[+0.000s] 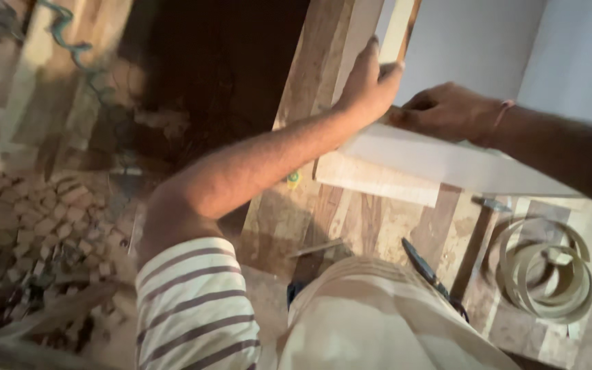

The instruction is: The person cuts a strip of edge banding with scissors, then aligns and presses it along the edges of a white drawer box. They use a hammer to tap the banding into place along the drawer edges.

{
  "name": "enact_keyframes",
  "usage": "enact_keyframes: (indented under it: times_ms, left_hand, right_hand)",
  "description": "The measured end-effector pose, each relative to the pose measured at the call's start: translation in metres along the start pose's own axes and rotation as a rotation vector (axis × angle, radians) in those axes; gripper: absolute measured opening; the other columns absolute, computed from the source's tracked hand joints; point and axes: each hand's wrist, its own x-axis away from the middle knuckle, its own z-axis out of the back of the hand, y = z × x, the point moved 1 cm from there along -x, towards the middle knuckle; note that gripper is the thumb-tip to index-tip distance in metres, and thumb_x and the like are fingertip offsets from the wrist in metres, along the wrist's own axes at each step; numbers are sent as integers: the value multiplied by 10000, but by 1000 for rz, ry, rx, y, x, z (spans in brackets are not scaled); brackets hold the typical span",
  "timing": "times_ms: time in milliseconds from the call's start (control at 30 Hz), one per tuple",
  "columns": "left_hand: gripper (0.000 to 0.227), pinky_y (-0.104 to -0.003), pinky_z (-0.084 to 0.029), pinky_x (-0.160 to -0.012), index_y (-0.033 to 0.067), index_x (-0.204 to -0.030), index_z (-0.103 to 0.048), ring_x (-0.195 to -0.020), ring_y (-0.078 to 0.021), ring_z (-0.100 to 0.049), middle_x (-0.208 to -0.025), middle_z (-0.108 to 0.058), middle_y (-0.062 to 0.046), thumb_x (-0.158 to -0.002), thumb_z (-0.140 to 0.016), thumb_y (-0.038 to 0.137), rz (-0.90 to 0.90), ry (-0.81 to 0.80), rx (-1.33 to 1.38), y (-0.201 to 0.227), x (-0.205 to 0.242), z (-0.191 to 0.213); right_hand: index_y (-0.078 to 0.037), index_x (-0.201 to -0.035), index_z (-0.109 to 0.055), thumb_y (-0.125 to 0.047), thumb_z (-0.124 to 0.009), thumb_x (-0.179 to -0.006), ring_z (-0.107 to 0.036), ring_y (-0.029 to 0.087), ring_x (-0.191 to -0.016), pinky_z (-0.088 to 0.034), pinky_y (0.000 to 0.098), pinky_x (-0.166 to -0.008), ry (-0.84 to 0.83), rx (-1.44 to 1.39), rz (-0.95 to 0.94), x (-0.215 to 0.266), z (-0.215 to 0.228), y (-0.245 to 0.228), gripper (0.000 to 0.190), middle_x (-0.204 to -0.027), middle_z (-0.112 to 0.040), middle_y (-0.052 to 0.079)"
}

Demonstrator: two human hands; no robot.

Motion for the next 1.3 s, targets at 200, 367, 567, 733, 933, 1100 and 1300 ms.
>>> enact_keyframes:
  times_ms: [200, 367, 567, 733, 933, 1100, 1300]
  left_hand:
    - [699, -408, -524, -964, -3, -1419, -558, -1191, -259, -638, -1313, -671, -180, -895, -647, 452, 161, -153, 298, 22, -10, 18]
    - [739, -416, -392, -1077, 71, -1422, -566, -1320, -250, -509, -1426, -592, -130, -859, -682, 535, 269, -209, 547, -14, 8, 38]
    - [654, -407, -426, -1013, 65, -1360, -634, -1225, -234, -558, -1309, -664, -96, -837, -735, 444, 196, -248, 482, -36, 25, 45]
    - [545, -368, -519, -947, -10, -1296, -695, -1121, -242, -648, -1192, -731, -146, -871, -782, 320, 61, -186, 450, -38, 25, 40]
    - [716, -357, -518, -1004, 34, -1439, -489, -1208, -230, -636, -1292, -665, -133, -873, -811, 332, 156, -148, 304, -22, 31, 45]
    - [769, -400, -531, -1012, 23, -1438, -575, -1241, -301, -643, -1316, -705, -195, -802, -811, 383, 110, -165, 330, -4, 45, 42]
    - [979, -424, -524, -1043, 44, -1483, -451, -1315, -310, -579, -1391, -609, -209, -710, -908, 435, -102, -224, 263, -3, 74, 43]
  right_hand:
    - [15, -1309, -686, -803, -524, -859, -634, 370, -1232, -495, 472, -1054, 101, 56, 173, 10, 7, -10, 948, -1291, -681, 254]
    - [-35, -1278, -732, -771, -532, -873, -677, 351, -1134, -524, 469, -988, 214, 121, 158, 5, 4, 6, 864, -1174, -741, 223]
    - [-85, -1282, -733, -625, -582, -932, -665, 326, -1108, -520, 459, -969, 268, 87, 169, 3, 10, 21, 662, -1177, -739, 182]
    - [-55, -1270, -739, -608, -596, -940, -674, 329, -1095, -526, 456, -957, 264, 55, 192, 3, 5, 23, 659, -1161, -747, 186]
    - [-39, -1277, -728, -624, -600, -942, -684, 345, -1107, -527, 468, -973, 261, 72, 145, 9, 6, 17, 686, -1166, -747, 217]
    - [-80, -1282, -735, -658, -607, -929, -654, 341, -1136, -499, 474, -999, 290, 90, 119, 19, 5, 8, 690, -1194, -726, 207]
    - [-73, -1267, -748, -678, -581, -900, -693, 388, -1179, -527, 509, -1043, 308, 72, 112, 25, 3, 8, 727, -1199, -759, 234]
